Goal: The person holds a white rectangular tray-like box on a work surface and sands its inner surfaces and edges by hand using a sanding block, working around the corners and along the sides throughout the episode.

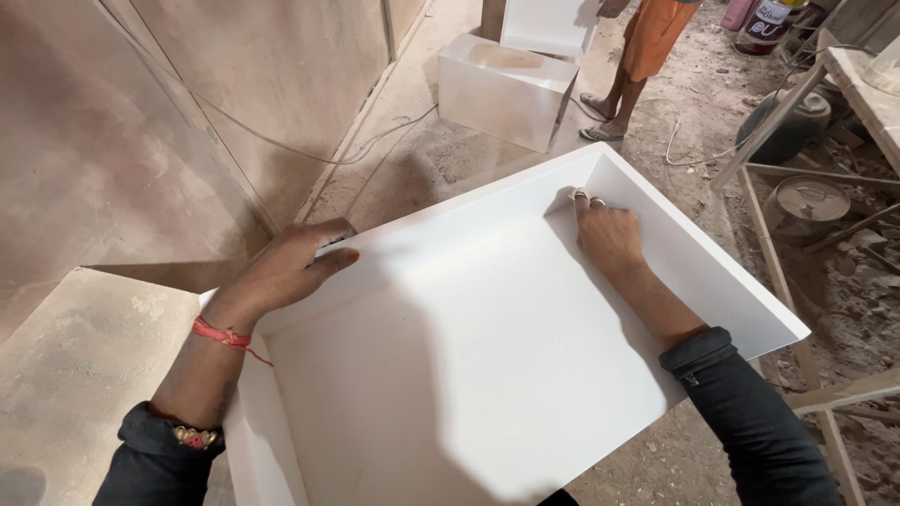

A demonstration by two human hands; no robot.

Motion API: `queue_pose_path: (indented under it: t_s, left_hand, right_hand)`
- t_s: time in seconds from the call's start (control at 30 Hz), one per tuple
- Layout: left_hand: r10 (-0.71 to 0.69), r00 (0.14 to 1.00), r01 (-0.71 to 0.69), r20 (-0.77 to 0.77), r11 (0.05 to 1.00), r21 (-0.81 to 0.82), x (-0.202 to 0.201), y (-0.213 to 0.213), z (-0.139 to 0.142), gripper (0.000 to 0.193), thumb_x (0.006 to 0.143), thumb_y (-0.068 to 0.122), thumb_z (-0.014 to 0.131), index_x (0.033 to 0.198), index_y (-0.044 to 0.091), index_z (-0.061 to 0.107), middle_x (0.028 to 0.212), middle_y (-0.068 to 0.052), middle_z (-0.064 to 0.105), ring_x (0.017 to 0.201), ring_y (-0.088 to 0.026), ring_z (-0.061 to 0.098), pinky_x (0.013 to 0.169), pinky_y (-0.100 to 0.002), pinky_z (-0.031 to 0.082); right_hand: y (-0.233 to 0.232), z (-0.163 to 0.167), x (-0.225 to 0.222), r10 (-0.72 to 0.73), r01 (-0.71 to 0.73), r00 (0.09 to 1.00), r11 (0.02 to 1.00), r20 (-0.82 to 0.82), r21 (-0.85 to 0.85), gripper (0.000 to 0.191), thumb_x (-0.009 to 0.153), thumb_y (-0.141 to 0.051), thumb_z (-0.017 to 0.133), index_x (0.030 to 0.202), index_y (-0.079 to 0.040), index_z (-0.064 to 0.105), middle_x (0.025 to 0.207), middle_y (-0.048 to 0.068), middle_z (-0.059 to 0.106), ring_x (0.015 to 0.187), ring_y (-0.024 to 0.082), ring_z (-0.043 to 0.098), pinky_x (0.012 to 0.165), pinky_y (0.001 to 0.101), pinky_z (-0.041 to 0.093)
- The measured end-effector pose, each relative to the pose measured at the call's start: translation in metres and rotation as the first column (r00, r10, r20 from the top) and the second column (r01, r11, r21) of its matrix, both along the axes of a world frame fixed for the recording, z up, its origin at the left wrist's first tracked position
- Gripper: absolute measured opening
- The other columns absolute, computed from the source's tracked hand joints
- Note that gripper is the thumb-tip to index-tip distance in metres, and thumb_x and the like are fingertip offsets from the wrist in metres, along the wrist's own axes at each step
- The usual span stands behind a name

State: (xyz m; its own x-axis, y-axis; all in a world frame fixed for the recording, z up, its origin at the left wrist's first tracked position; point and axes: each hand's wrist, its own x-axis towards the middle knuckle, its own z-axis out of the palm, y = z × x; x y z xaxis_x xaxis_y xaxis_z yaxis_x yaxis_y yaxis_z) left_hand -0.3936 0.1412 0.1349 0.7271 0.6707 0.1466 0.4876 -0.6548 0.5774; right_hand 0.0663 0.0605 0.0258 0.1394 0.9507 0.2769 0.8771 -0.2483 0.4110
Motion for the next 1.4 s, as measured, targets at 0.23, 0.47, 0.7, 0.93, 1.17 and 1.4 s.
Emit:
queue_pose_path:
  t_s: [0.23, 0.47, 0.7, 0.93, 1.17, 1.4]
  left_hand:
    - [0.010, 1.000, -0.010, -0.014, 1.000, -0.008, 0.000, -0.003, 0.001, 0.035, 0.095, 0.036, 0.063, 0.111, 0.005, 0.067, 0.099, -0.013, 0.074, 0.093, -0.028, 0.070, 0.083, -0.041, 0.053]
    - [0.018, 1.000, -0.019, -0.019, 0.998, -0.060, -0.002, -0.003, 0.001, 0.040, 0.094, 0.040, 0.062, 0.113, 0.006, 0.068, 0.100, -0.010, 0.076, 0.095, -0.025, 0.072, 0.084, -0.040, 0.054]
    - [0.028, 0.999, -0.028, -0.017, 0.999, -0.040, -0.002, 0.000, -0.003, 0.044, 0.095, 0.041, 0.062, 0.119, 0.005, 0.067, 0.107, -0.011, 0.076, 0.101, -0.026, 0.072, 0.088, -0.040, 0.054]
    - [0.010, 1.000, -0.010, 0.002, 1.000, -0.016, -0.002, 0.001, -0.003, 0.040, 0.095, 0.037, 0.063, 0.117, 0.005, 0.067, 0.107, -0.013, 0.075, 0.102, -0.028, 0.071, 0.088, -0.041, 0.054]
    - [0.048, 0.997, -0.051, -0.055, 0.997, -0.058, -0.003, 0.000, -0.004, 0.033, 0.096, 0.035, 0.063, 0.112, 0.006, 0.067, 0.099, -0.013, 0.075, 0.094, -0.028, 0.072, 0.085, -0.040, 0.054]
    - [0.057, 0.998, -0.058, -0.028, 0.998, -0.037, -0.001, -0.002, -0.001, 0.034, 0.096, 0.037, 0.063, 0.113, 0.008, 0.066, 0.101, -0.011, 0.074, 0.097, -0.027, 0.070, 0.084, -0.042, 0.053]
  right_hand:
    - [-0.005, 0.005, -0.009, 0.013, -0.011, 0.999, 0.999, 0.040, -0.040, 0.057, 0.086, -0.014, 0.064, 0.141, -0.005, 0.054, 0.097, 0.006, 0.074, 0.074, 0.020, 0.076, 0.057, 0.0355, 0.060]
    - [0.001, -0.002, -0.004, 0.062, -0.062, 0.998, 0.998, -0.025, 0.011, 0.044, 0.093, -0.005, 0.059, 0.136, -0.006, 0.060, 0.093, 0.008, 0.074, 0.072, 0.020, 0.075, 0.060, 0.0352, 0.060]
    - [0.000, 0.005, -0.006, 0.073, -0.070, 0.995, 0.997, -0.063, 0.041, 0.042, 0.090, -0.006, 0.062, 0.131, -0.009, 0.063, 0.092, 0.007, 0.074, 0.075, 0.021, 0.074, 0.065, 0.0370, 0.059]
    - [-0.005, 0.007, -0.007, 0.065, -0.063, 0.995, 0.997, -0.073, 0.033, 0.045, 0.088, -0.006, 0.063, 0.133, -0.004, 0.061, 0.095, 0.011, 0.074, 0.073, 0.023, 0.074, 0.065, 0.0379, 0.060]
    - [-0.012, -0.003, 0.000, 0.137, -0.136, 0.991, 0.991, 0.014, -0.013, 0.041, 0.090, -0.006, 0.059, 0.131, -0.004, 0.061, 0.100, 0.012, 0.073, 0.074, 0.024, 0.074, 0.063, 0.0370, 0.060]
    - [-0.005, 0.000, 0.007, 0.139, -0.133, 0.985, 0.989, -0.101, 0.058, 0.043, 0.088, 0.002, 0.057, 0.130, -0.003, 0.062, 0.092, 0.014, 0.073, 0.068, 0.025, 0.073, 0.058, 0.0379, 0.059]
